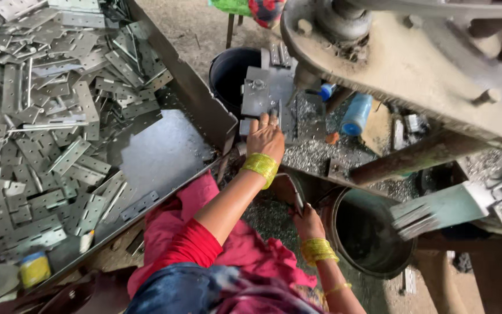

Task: The person repeatedly picks up small metal plates from a tray, places them into a manual punching machine, and operates the lever to punch holes. The finished plates are dropped into a bin below. The process is repeated continuously throughout the clip.

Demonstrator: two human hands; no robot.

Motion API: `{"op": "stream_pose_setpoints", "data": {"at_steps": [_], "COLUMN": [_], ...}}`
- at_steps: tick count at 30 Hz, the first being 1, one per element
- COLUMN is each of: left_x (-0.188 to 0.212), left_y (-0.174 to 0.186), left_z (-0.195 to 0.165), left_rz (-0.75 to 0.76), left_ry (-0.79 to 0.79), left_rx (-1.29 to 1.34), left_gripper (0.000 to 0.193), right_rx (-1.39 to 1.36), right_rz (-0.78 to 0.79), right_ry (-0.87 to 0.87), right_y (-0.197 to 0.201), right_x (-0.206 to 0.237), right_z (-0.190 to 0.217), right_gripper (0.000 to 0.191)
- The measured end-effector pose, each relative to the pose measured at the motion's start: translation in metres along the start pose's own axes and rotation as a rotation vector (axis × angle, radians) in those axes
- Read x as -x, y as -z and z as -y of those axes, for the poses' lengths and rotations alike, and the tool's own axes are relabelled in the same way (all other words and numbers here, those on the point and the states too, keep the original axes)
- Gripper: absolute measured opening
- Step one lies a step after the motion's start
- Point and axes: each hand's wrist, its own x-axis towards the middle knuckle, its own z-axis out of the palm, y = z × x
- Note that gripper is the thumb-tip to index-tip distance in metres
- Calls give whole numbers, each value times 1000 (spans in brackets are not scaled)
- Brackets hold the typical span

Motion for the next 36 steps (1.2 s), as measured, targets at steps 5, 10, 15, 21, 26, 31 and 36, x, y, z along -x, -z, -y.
{"op": "stream_pose_setpoints", "data": {"at_steps": [5, 10, 15, 21, 26, 31, 36], "left_x": [-29, -19, -34, -41, -26, -64, -76], "left_y": [11, 1, -6, -33, -38, -46, -59], "left_z": [-8, -10, 7, 2, 18, 12, -5], "left_rz": [349, -44, 220, -4, 176, 189, 123], "left_ry": [32, 42, -4, 80, 127, 92, 204], "left_rx": [-103, -126, -93, -136, 23, -276, -233], "left_gripper": [26, 35, 30, 37, 35, 61, 52], "right_rx": [131, 108, 86, 139, 106, 180, 166], "right_rz": [-43, -49, -10, -38, 20, -38, -48], "right_ry": [171, -34, 50, 15, -65, 130, -59], "right_y": [48, 6, 32, 21, 4, 37, -7], "right_x": [-16, 22, -1, 1, 7, -13, 6], "right_z": [22, 31, 25, 21, 12, 11, 5], "right_gripper": [45, 48, 51, 51, 51, 52, 46]}}
